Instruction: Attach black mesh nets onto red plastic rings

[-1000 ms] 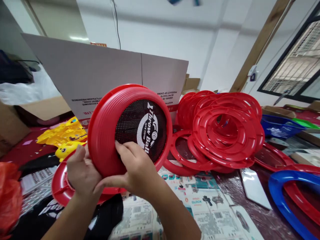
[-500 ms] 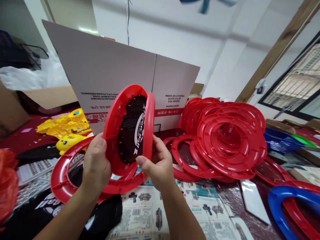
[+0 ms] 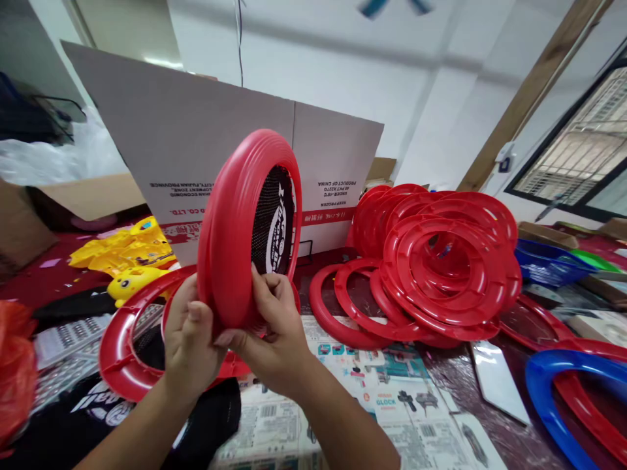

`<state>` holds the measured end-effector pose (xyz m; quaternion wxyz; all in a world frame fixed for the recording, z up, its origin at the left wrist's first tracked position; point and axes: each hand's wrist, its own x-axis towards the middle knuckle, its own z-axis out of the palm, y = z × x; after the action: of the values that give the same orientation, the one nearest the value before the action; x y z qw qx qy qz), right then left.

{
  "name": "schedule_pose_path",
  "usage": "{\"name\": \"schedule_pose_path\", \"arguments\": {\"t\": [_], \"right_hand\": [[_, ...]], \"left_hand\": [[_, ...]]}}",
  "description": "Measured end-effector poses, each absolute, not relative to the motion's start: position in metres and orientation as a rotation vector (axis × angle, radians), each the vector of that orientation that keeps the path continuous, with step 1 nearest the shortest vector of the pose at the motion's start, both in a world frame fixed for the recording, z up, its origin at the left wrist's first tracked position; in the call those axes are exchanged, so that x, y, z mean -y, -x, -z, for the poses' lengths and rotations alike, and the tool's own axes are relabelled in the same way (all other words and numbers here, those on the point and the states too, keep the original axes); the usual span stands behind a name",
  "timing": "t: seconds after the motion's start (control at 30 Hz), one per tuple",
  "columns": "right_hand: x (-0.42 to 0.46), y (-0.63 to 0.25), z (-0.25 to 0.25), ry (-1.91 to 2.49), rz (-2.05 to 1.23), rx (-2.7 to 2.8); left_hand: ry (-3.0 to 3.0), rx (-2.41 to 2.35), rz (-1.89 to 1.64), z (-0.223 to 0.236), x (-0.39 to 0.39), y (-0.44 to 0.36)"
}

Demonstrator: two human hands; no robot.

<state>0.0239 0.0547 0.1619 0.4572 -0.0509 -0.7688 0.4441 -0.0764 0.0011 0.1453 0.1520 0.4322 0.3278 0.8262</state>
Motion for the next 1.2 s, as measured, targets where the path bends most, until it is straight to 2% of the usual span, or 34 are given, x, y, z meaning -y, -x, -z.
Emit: {"name": "schedule_pose_path", "arguments": {"t": [0.3, 0.57, 0.83, 1.0, 1.07, 1.2], "right_hand": [[-0.058, -0.023, -0.163, 0.118, -1.251, 1.847], [-0.060, -0.023, -0.163, 0.108, -1.225, 1.879], [-0.062, -0.025, -0.162, 0.146, -0.988, 1.981], [-0.063, -0.028, -0.164, 0.244, -0.765, 2.073], [-0.062, -0.026, -0.163, 0.267, -0.763, 2.098], [-0.056, -0.020, -0.158, 0.301, -0.864, 2.031]], "left_hand": [[-1.396, -0.831, -2.330, -0.147, -0.004, 0.076], [-1.357, -0.844, -2.362, -0.147, -0.005, 0.077], [-1.376, -0.828, -2.377, -0.147, -0.009, 0.077], [-1.481, -1.255, -2.075, -0.158, 0.000, 0.084], [-1.431, -1.304, -1.998, -0.160, 0.003, 0.084], [-1.237, -1.157, -2.119, -0.154, 0.000, 0.076]]}}
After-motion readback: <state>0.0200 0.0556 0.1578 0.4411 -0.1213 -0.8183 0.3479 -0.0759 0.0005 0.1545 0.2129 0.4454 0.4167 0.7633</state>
